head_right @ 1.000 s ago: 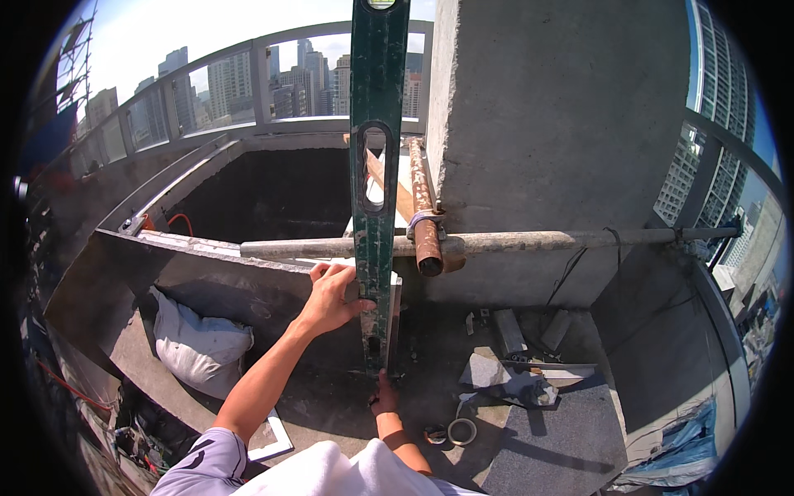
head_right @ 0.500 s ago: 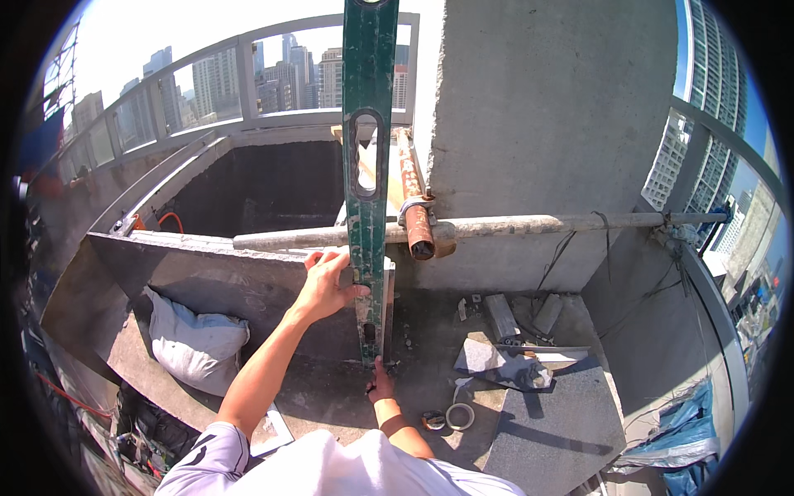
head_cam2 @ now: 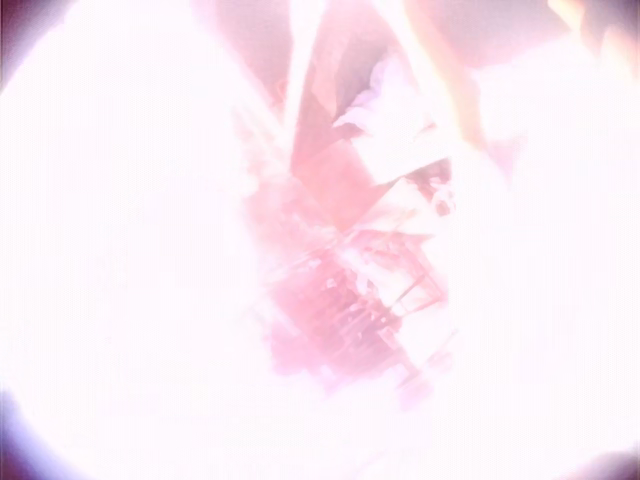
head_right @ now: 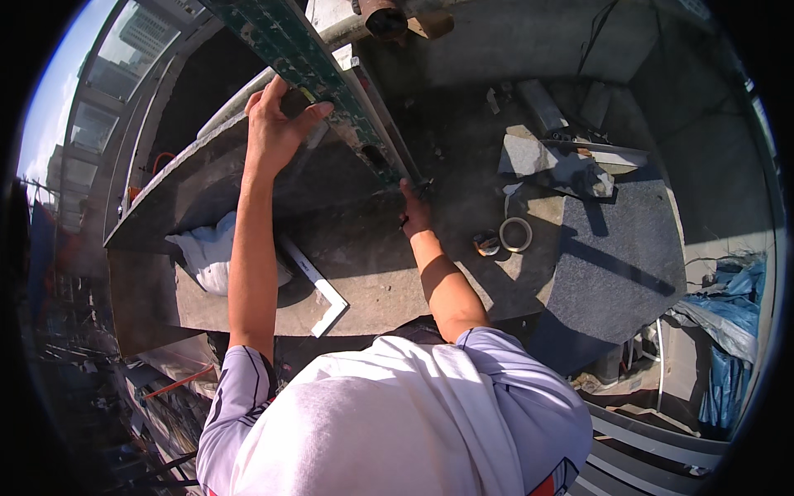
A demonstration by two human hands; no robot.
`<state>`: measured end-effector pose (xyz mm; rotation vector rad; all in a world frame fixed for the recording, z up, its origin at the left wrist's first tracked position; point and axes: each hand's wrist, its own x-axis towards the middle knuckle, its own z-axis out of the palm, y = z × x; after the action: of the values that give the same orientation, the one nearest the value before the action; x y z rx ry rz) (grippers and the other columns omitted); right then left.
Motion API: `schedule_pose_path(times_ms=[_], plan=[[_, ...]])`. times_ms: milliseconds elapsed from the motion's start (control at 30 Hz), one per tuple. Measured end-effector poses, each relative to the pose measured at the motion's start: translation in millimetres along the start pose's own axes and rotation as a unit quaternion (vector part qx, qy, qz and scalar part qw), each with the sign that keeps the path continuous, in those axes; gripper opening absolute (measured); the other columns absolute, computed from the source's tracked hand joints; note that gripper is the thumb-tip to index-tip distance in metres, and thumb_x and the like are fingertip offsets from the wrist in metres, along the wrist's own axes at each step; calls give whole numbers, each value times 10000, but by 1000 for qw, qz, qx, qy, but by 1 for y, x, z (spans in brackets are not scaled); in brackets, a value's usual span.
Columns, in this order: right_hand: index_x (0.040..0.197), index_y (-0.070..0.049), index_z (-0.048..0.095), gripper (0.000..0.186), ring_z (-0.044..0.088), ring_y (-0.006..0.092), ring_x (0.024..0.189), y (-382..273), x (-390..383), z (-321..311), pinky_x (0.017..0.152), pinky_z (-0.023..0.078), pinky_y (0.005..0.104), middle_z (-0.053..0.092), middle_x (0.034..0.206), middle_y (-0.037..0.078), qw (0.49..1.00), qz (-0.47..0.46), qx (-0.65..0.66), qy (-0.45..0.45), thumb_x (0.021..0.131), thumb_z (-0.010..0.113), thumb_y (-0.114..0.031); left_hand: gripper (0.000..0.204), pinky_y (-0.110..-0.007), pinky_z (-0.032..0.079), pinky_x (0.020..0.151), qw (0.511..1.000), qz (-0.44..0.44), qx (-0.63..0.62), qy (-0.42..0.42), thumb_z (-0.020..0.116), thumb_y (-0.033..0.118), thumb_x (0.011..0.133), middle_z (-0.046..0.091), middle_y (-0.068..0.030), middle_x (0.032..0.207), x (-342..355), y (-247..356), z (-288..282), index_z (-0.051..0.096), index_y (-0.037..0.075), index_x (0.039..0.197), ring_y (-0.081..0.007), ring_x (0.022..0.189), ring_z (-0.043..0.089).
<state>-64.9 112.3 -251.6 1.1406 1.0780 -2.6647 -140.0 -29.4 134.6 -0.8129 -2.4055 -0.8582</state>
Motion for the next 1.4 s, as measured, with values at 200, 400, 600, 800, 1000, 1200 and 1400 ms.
schedule_pose_path(times_ms=[200,400,600,800,1000,1200,1400], plan=[[1019,-191,711,462,391,100,572,-1,1,-2,502,352,293,418,690,-56,1000,-8,11,-19,821,966,-522,491,-440,312,1158,1000,-16,2,-2,965,315,806,777,-69,1100,1,7,-2,742,128,1202,-288,1162,612],[1094,-200,714,469,403,89,577,-2,0,-2,501,357,287,462,719,-67,1000,6,5,-15,835,962,-503,488,-440,315,1151,1000,-22,9,-12,952,317,822,776,-63,1130,0,5,-4,751,139,1229,-296,1189,590],[1137,-208,712,459,431,76,594,-2,-1,-2,502,371,283,593,844,-84,1000,-8,14,-26,855,952,-480,487,-441,315,1147,999,-10,-26,-15,953,323,822,772,-68,1123,1,-3,-2,741,125,1213,-296,1144,600],[1151,-225,708,434,432,74,607,-2,-2,-3,515,377,282,591,865,-87,1000,-3,4,-28,878,933,-475,498,-445,309,1164,1000,-16,-10,-14,955,344,826,773,-65,1138,-1,-4,-1,745,125,1221,-295,1179,584],[1058,-217,715,442,441,87,636,-4,-4,-2,574,399,306,590,916,-47,1000,8,-2,-19,840,956,-518,482,-450,356,1156,1000,-28,8,5,956,337,820,803,-38,1141,-3,-1,1,771,140,1218,-281,1169,657],[1129,-180,679,196,449,104,621,37,21,-8,642,428,331,730,1045,22,990,54,129,35,1065,728,-359,416,-416,516,1034,999,-14,-31,16,940,300,835,842,-62,1041,3,14,6,787,104,1170,-275,964,759],[1270,-194,622,229,464,111,562,33,39,-5,614,425,332,761,1067,125,968,134,211,-6,1148,527,-363,413,-383,574,930,998,-43,-42,17,960,279,833,833,-70,1044,-1,5,6,793,85,1157,-231,924,764]])
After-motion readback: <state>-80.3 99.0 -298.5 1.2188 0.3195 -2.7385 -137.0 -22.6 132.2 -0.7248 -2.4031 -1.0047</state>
